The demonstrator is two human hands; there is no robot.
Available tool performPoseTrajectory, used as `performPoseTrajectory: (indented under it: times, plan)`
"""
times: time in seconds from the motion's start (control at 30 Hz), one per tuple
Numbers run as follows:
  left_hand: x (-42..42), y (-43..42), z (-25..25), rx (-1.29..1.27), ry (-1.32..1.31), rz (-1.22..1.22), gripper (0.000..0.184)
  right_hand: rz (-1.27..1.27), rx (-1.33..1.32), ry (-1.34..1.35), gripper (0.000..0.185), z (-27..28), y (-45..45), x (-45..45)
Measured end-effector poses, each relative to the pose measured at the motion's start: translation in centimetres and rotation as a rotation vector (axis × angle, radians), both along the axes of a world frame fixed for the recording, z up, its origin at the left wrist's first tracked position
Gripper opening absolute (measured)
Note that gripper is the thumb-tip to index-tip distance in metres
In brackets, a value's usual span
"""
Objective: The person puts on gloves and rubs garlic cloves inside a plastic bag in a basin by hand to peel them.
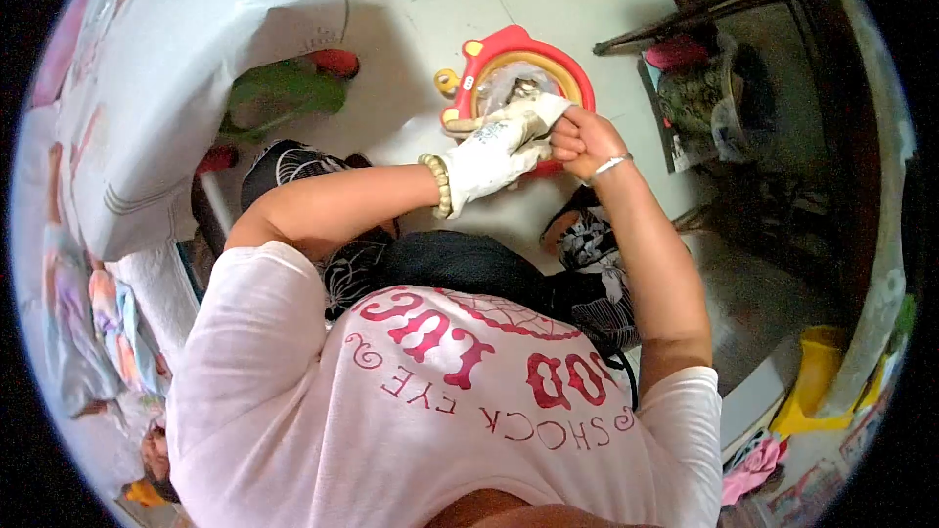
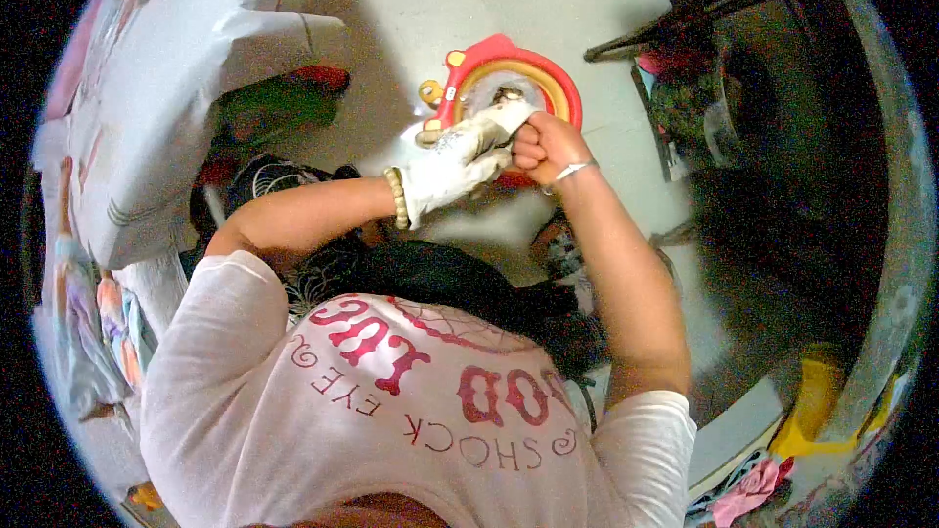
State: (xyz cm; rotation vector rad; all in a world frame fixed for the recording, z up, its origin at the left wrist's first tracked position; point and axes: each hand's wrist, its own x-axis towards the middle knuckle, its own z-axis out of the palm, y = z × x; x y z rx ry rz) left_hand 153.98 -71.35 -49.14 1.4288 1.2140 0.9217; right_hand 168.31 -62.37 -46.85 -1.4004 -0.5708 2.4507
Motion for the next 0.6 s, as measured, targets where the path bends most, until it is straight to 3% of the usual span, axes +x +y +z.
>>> performPoseTrajectory:
  times: [0.07,0.1,0.13,0.17,0.23,0.27,0.33,0.4,0.47,0.53,0.6]
  plan:
    - [-0.1,-0.4,1.8,-0.349,-0.158,-0.087,0.027,-0.198,-0.048,-0.02,0.021,-0.9,-0.3,-0.1]
    - [0.3,-0.6,0.7,-0.296,-0.213,-0.081,0.027,-0.178,-0.007,0.11,0.016,-4.3,0.4,1.6]
    - [0.5,-0.6,1.3,-0.296,-0.22,-0.093,0.027,-0.188,-0.005,0.102,0.016,-3.3,-0.4,1.1]
    - [0.6,-0.6,2.1,-0.307,-0.268,-0.072,0.027,-0.15,0.508,-0.013,0.013,-2.6,-1.6,0.0]
    - [0.5,-0.3,3.9,-0.293,-0.336,-0.024,0.027,-0.121,0.582,-0.214,0.022,-5.0,-0.7,-0.2]
    - [0.6,0.2,4.0,-0.188,-0.289,0.019,0.027,-0.025,0.849,-0.407,0.023,-5.9,-1.6,-0.2]
    - [-0.1,0.5,5.2,-0.22,-0.247,0.0,0.028,0.29,1.109,-0.421,0.027,-3.4,-2.2,-0.3]
    - [0.2,0.6,6.3,-0.26,-0.189,-0.006,0.028,0.356,1.01,-0.443,0.031,-4.6,-1.4,0.6]
    - [0.3,0.8,6.0,-0.253,-0.107,-0.008,0.027,0.5,0.748,-0.254,0.034,-8.0,-0.4,1.2]
    - [0.8,0.5,4.7,-0.205,-0.163,-0.015,0.024,0.51,0.712,-0.188,0.033,-6.5,-0.7,1.0]
    - [1.2,0.2,3.7,-0.155,-0.224,-0.024,0.023,0.235,0.305,0.057,0.033,0.7,-1.2,-0.3]
